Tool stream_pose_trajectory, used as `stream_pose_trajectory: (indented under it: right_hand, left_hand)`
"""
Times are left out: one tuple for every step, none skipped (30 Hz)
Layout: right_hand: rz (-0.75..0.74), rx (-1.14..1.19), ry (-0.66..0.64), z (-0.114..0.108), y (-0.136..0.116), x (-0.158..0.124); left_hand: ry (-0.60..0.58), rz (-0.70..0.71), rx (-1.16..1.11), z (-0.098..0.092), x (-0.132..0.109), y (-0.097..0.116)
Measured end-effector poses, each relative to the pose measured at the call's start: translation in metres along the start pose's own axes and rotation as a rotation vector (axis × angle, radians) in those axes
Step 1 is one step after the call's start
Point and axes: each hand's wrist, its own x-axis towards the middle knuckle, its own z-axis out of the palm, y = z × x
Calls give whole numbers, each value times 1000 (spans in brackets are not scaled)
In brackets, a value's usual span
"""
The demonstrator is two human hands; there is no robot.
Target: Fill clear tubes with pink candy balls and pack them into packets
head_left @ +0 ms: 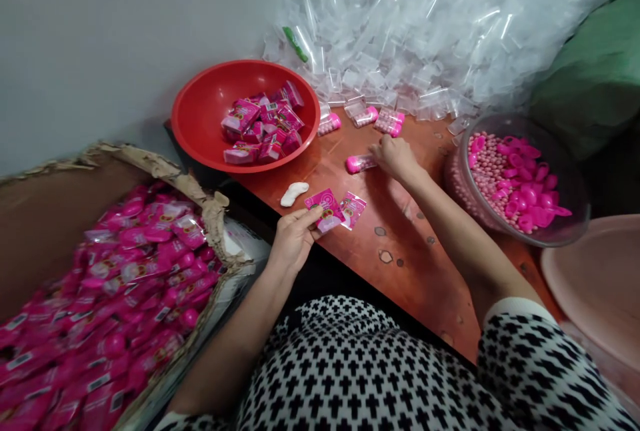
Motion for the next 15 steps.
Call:
stream_pose_trajectory:
  right_hand:
    - [-96,-26,23,-2,3,-3]
    - [-227,-52,34,-4,6,-6]
    - [-376,-77,29,-7,9,-7]
    - [-515,-102,8,-9,10,-8]
    - [-610,-127,-21,-10,10,-9]
    - [-649,-153,-53,-11,10,-9]
    - [-633,-178,-83,-11,9,-10]
    - [-589,-198,-108,-9,8,-11]
    - [-536,-209,-125,-7,7,-13]
    - [-484,-210,-131,-5,7,-15]
    - [-438,-200,-129,-1,7,-18]
    - [-394,-174,-119,2,7,-23]
    - [-347,-123,-102,6,7,-29]
    - [-292,-30,-74,10,6,-37]
    - [-234,110,-44,13,5,-48]
  left_hand:
    - [16,1,-14,-1,0,0]
    - [32,-3,-27,0,0,0]
    - [47,-9,-40,0,0,0]
    - [59,-16,-54,2,-1,0]
    - [67,-22,-72,3,-2,1]
    - [75,-26,-97,5,-3,1]
    - [82,-28,-127,6,-4,1]
    - [87,-28,-160,7,-4,2]
    - [91,-23,-193,8,-4,2]
    - [94,-16,-224,8,-4,2]
    - [96,-9,-247,8,-2,2]
    - [98,-3,-267,8,-1,2]
    - [106,-2,-287,8,1,2]
    - [123,-3,-307,8,2,1]
    - [143,-9,-328,8,4,1]
